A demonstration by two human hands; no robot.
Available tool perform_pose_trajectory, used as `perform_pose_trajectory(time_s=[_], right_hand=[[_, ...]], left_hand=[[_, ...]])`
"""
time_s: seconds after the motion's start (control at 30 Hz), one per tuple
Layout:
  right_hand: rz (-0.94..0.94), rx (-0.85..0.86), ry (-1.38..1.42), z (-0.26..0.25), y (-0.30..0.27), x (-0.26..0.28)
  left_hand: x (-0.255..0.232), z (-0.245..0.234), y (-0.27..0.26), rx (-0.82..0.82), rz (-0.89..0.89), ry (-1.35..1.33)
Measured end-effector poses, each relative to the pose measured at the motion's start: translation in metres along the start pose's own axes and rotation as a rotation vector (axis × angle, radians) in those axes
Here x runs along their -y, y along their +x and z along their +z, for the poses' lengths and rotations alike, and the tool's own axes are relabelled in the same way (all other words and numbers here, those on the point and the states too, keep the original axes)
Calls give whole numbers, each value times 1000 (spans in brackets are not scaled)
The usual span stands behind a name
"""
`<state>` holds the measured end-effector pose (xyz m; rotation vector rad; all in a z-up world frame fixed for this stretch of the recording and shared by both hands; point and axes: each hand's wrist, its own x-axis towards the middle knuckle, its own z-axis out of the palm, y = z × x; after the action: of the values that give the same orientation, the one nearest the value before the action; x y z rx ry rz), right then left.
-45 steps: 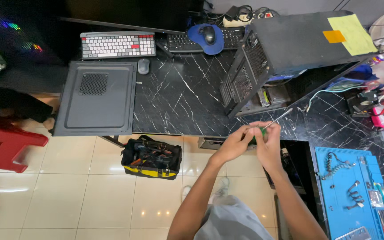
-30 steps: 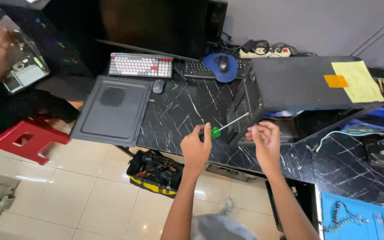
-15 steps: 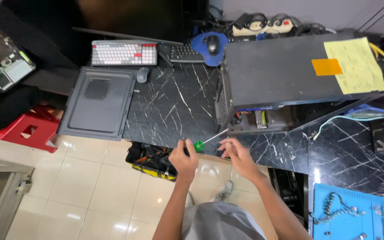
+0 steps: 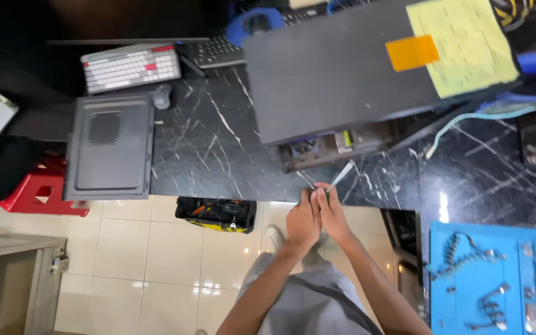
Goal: The person uses a screwdriver to remove screws from the side panel of a desktop computer case. They remove the panel, reach inside to adjust internal components and cables, then replace the panel and fasten the screws back in place.
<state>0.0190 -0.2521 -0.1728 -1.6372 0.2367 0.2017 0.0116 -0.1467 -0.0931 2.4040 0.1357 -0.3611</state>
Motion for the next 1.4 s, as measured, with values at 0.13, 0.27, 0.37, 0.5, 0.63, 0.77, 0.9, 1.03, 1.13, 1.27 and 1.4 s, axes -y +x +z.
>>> perform_pose_trajectory(time_s=[0.13,0.27,0.37,0.5,0.63,0.77,0.9,1.03,1.13,1.27,1.4], right_hand=[[53,27,-383,-21,-7,-7],[29,-88,-136,-44,-14,-66],[103,-138,-233,-59,-29,-65],[233,-128,-262,-73,-41,-14],[229,-149,-179,-90,-47,22],[197,-126,-230,-103,-33,9],[164,-100,-290,-110,-27,36],[171,-123,-291,-116,-28,73],[128,-134,-245,-121,-23,75],[170,-43,-258,-131,-18,76],[146,11,-290,-135,-12,77]], left_hand=[[19,35,12,159,86,59],[39,73,35,365,-8,156],[18,72,37,324,102,244],[-50,14,19,-121,558,88],[-108,-67,7,-387,903,22],[-139,-114,37,-1129,1026,399],[-158,-128,68,-1129,869,700],[-164,-129,78,-1132,885,666],[-169,-141,95,-1121,900,666],[-189,-171,123,-1034,816,692],[-201,-191,160,-1067,809,699]])
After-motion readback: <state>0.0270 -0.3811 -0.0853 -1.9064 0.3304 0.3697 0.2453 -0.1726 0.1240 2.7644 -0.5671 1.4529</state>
